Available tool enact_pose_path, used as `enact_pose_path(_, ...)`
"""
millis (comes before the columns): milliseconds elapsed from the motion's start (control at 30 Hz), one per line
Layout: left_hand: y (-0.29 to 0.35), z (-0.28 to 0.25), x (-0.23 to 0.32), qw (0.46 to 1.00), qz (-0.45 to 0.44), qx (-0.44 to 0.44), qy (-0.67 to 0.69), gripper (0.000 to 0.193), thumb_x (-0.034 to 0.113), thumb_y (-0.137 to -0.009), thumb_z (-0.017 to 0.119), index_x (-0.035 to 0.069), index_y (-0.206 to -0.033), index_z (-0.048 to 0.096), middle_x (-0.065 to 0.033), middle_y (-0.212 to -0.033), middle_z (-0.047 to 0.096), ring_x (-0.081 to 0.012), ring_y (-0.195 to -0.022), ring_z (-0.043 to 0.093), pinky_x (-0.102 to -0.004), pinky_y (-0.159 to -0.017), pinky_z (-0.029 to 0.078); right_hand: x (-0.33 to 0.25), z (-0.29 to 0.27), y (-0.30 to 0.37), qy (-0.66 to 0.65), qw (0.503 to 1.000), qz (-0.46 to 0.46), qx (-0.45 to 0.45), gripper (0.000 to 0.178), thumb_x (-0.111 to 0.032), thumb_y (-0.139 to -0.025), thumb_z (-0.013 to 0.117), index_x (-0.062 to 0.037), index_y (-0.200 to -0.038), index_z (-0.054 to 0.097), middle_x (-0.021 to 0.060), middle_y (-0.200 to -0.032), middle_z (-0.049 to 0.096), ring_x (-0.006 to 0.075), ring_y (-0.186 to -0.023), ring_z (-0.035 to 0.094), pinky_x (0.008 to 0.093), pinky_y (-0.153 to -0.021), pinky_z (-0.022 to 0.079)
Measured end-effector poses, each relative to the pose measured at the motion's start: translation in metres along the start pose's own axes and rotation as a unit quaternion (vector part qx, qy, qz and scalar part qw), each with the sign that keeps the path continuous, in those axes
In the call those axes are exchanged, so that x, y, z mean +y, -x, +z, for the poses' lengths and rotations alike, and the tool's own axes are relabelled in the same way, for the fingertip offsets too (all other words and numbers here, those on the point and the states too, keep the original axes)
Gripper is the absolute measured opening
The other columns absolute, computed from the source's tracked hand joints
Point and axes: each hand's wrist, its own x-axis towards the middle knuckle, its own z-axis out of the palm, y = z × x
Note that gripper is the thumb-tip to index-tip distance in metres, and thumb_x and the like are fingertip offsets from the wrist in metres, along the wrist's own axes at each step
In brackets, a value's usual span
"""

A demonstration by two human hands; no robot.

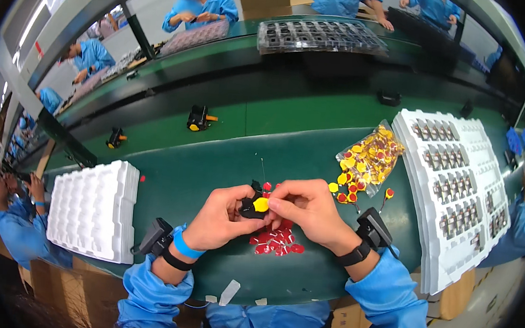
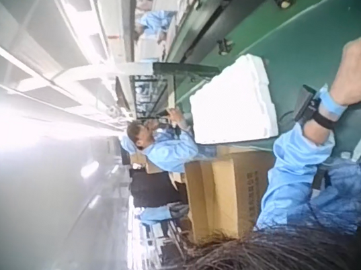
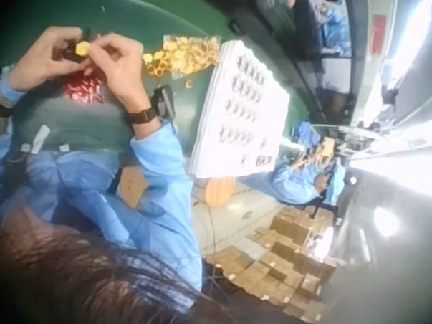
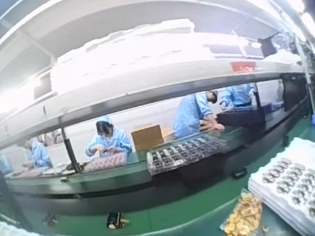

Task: Assembling small red and black plastic components with yellow stickers on a manufacturing assembly line.

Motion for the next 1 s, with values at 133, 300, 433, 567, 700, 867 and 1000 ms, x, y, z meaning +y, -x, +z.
enact_pose_path(133,0.004,-0.001,0.000,0.999,-0.031,-0.015,0.031,0.020,-0.001,-0.086,0.070,-0.003,-0.102,0.058,-0.0017,-0.086,0.062,-0.0048,-0.078,0.060,-0.0201,-0.063,0.049,-0.003,0.000,0.004,0.248,0.965,-0.086,-0.030,0.010,-0.007,-0.090,0.067,0.0026,-0.090,0.068,0.0095,-0.076,0.068,0.0170,-0.067,0.066,0.0269,-0.061,0.051)
enact_pose_path(300,0.007,0.000,-0.002,0.997,0.012,-0.021,-0.076,0.023,0.001,-0.085,0.071,-0.002,-0.102,0.056,-0.0009,-0.077,0.057,-0.0026,-0.067,0.053,-0.0207,-0.054,0.043,-0.002,0.003,0.005,0.332,0.936,-0.116,-0.021,0.010,-0.008,-0.085,0.071,0.0009,-0.084,0.068,0.0098,-0.072,0.066,0.0190,-0.063,0.062,0.0301,-0.059,0.047)
enact_pose_path(433,0.007,0.002,0.003,0.996,0.015,-0.015,-0.085,0.023,0.002,-0.086,0.071,-0.002,-0.104,0.056,-0.0010,-0.076,0.056,-0.0026,-0.065,0.051,-0.0215,-0.053,0.040,-0.003,0.006,0.005,0.352,0.928,-0.122,-0.004,0.010,-0.007,-0.084,0.071,0.0012,-0.082,0.068,0.0098,-0.071,0.066,0.0188,-0.061,0.062,0.0296,-0.058,0.047)
enact_pose_path(567,0.009,0.004,0.004,0.996,0.039,-0.003,-0.085,0.024,0.007,-0.088,0.071,-0.002,-0.104,0.056,-0.0011,-0.071,0.054,-0.0033,-0.061,0.048,-0.0229,-0.051,0.037,0.004,0.006,0.006,0.335,0.930,-0.151,0.022,0.010,-0.007,-0.083,0.072,0.0015,-0.080,0.067,0.0093,-0.068,0.065,0.0184,-0.059,0.062,0.0286,-0.056,0.046)
enact_pose_path(700,0.011,0.004,0.001,0.996,0.067,-0.001,-0.060,0.019,0.013,-0.096,0.063,-0.002,-0.104,0.055,-0.0014,-0.067,0.053,-0.0053,-0.057,0.047,-0.0239,-0.049,0.035,0.002,0.003,0.010,0.312,0.940,-0.137,0.014,0.010,-0.006,-0.083,0.072,0.0018,-0.079,0.067,0.0092,-0.071,0.066,0.0162,-0.061,0.062,0.0277,-0.057,0.047)
enact_pose_path(867,0.014,0.002,0.008,0.997,0.063,-0.003,-0.042,0.018,0.014,-0.096,0.060,-0.002,-0.102,0.055,-0.0064,-0.061,0.047,-0.0095,-0.053,0.043,-0.0292,-0.049,0.034,-0.005,0.018,0.005,0.215,0.967,-0.125,0.064,0.020,-0.005,-0.084,0.072,0.0024,-0.103,0.067,0.0093,-0.086,0.070,0.0175,-0.076,0.069,0.0299,-0.069,0.055)
enact_pose_path(1000,0.018,0.009,0.005,0.996,0.031,0.014,0.083,0.017,0.013,-0.097,0.060,-0.002,-0.105,0.058,-0.0014,-0.063,0.051,-0.0064,-0.054,0.046,-0.0245,-0.049,0.034,0.006,0.014,0.006,0.120,0.989,-0.085,0.011,0.050,-0.007,-0.084,0.073,0.0029,-0.130,0.058,0.0123,-0.102,0.072,0.0198,-0.092,0.071,0.0325,-0.083,0.058)
